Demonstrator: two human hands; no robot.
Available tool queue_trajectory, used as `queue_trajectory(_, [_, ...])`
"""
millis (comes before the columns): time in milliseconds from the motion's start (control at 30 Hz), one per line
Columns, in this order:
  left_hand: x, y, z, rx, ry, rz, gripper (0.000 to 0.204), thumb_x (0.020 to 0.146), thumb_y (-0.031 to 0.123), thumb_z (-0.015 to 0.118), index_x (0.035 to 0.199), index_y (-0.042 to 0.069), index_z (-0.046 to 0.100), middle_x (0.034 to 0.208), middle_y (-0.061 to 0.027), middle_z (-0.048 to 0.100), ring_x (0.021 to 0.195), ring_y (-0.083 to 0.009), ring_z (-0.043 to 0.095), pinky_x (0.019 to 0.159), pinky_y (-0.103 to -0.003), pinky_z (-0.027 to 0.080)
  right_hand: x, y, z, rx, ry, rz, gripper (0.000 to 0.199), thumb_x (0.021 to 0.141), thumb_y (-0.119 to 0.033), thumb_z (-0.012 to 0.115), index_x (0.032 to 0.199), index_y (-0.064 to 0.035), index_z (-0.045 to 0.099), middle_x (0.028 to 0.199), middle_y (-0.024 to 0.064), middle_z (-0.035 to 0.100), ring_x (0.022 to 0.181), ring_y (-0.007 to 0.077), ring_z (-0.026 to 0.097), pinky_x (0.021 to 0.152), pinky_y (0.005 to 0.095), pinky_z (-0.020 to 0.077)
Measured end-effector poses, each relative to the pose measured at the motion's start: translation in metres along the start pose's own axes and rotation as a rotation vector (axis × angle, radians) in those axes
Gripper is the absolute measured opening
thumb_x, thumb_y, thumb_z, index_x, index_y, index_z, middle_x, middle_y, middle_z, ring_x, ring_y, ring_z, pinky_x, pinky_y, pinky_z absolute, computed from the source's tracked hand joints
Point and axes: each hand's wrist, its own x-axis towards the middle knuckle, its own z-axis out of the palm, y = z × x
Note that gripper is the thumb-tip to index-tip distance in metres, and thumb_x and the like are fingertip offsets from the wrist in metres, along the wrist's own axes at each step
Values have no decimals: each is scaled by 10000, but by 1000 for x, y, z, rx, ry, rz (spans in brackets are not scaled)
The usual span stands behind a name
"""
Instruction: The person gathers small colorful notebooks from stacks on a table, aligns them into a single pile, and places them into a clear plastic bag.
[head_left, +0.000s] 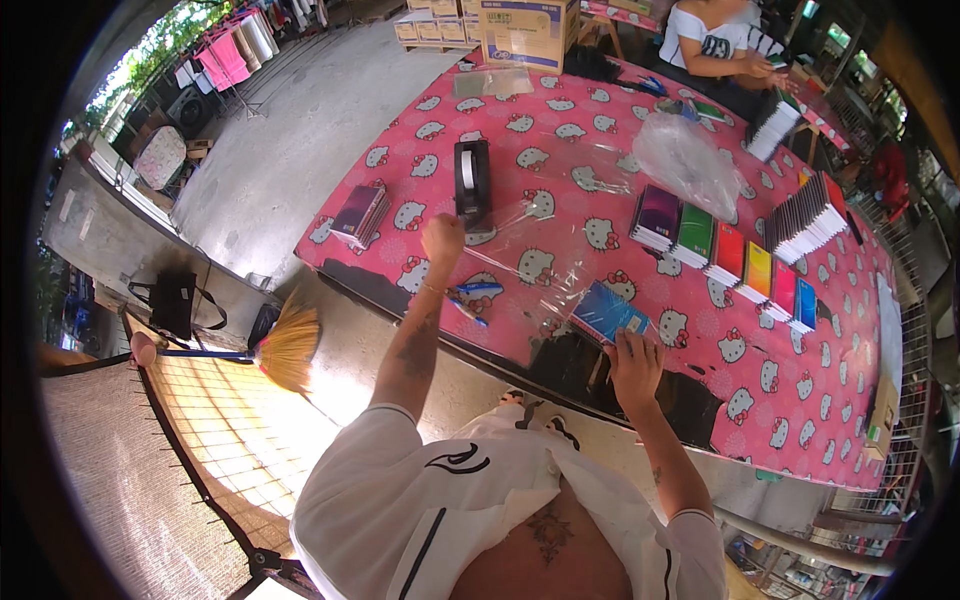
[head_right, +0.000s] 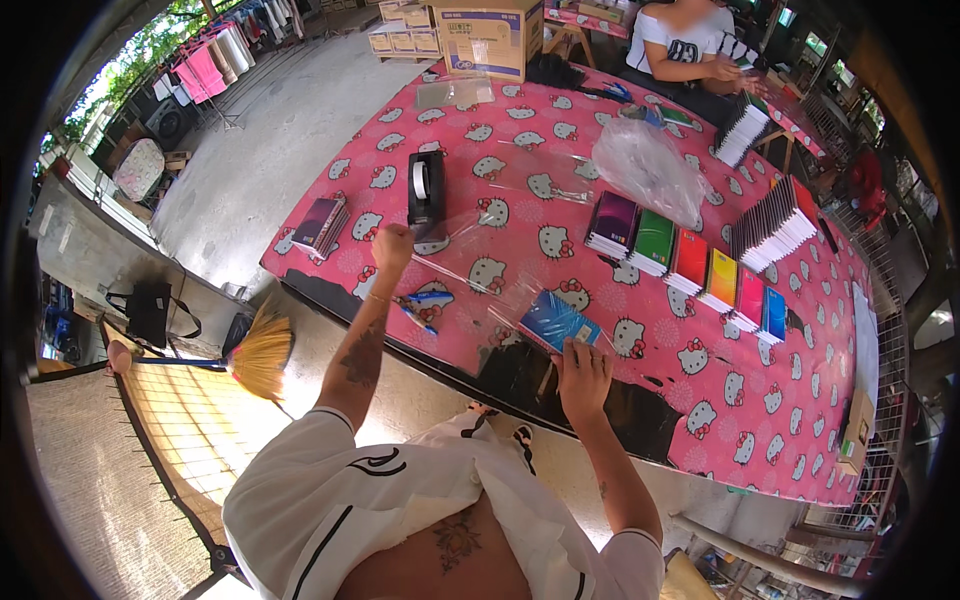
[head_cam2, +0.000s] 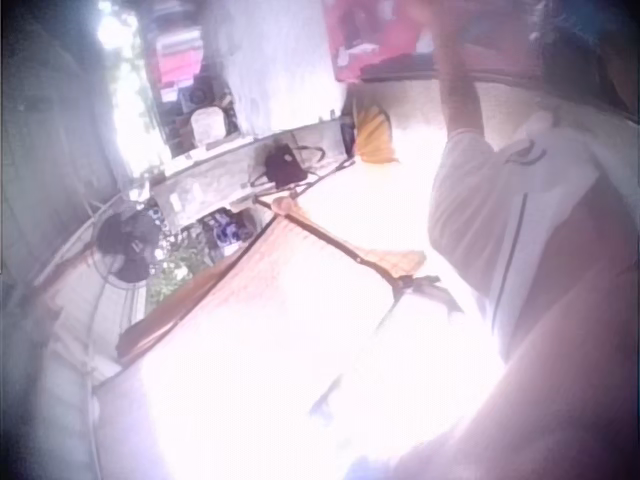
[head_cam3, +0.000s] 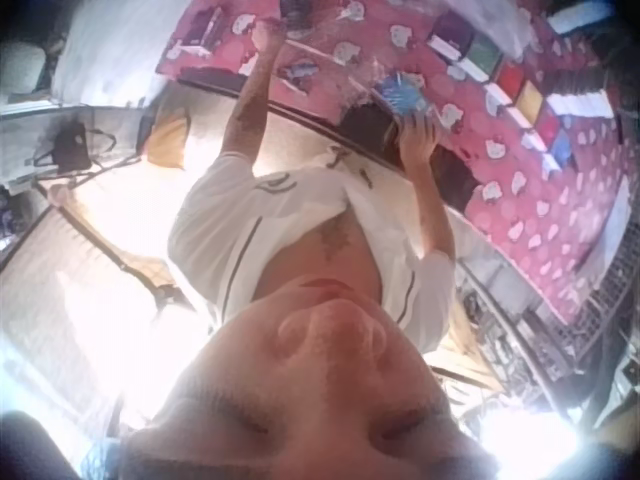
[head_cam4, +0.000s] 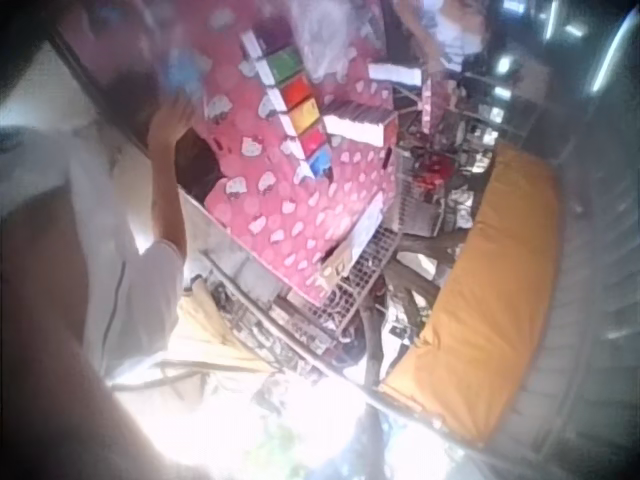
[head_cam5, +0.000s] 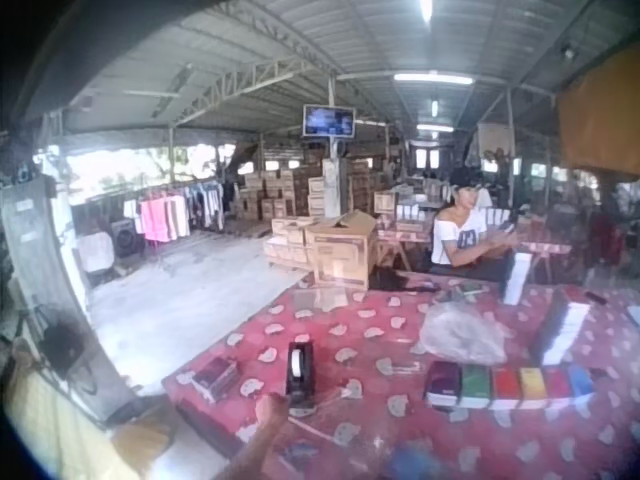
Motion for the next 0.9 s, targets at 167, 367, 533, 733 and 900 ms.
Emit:
queue_trajectory(167, [-51, 71, -28, -172, -507, 247, 230, 834, 245, 677, 901, 43, 762, 722, -141, 698, 657, -201, 693, 618, -346, 534, 6, 11, 0, 74, 23, -26, 339, 867, -321, 694, 1101, -78, 665, 1044, 33, 619, 972, 222, 614, 868, 404, 438])
queue_trajectory(367, [-196, 167, 22, 13, -797, 470, 353, 839, 375, 707, 830, 23, 737, 764, -174, 704, 737, -320, 711, 683, -435, 543, 4, 16, 1, 121, -3, -66, 342, 846, -323, 710, 1083, -81, 660, 986, 40, 606, 965, 220, 615, 843, 405, 442])
queue_trajectory(533, [-197, 174, 15, 384, -800, 553, 499, 820, 517, 717, 753, 23, 699, 780, -192, 700, 809, -390, 701, 724, -512, 529, 8, 24, -5, 187, -4, -52, 408, 840, -363, 717, 1124, -75, 657, 1029, 56, 589, 1005, 245, 591, 849, 422, 428])
queue_trajectory(733, [-210, 158, -6, 327, -743, 765, 420, 834, 442, 731, 987, 55, 678, 969, -176, 692, 902, -377, 678, 734, -514, 503, 21, 39, -6, 306, -152, -65, 482, 866, -419, 690, 1221, -95, 659, 1112, 101, 572, 1071, 273, 566, 940, 430, 420])
queue_trajectory(900, [-255, 144, 18, -27, -358, 1306, 303, 865, 254, 728, 1097, 107, 600, 1189, -140, 606, 992, -339, 625, 717, -480, 491, 73, 122, 50, 1069, -693, 164, 616, 939, -619, 531, 1238, -98, 667, 1081, 170, 659, 1038, 309, 637, 935, 425, 467])
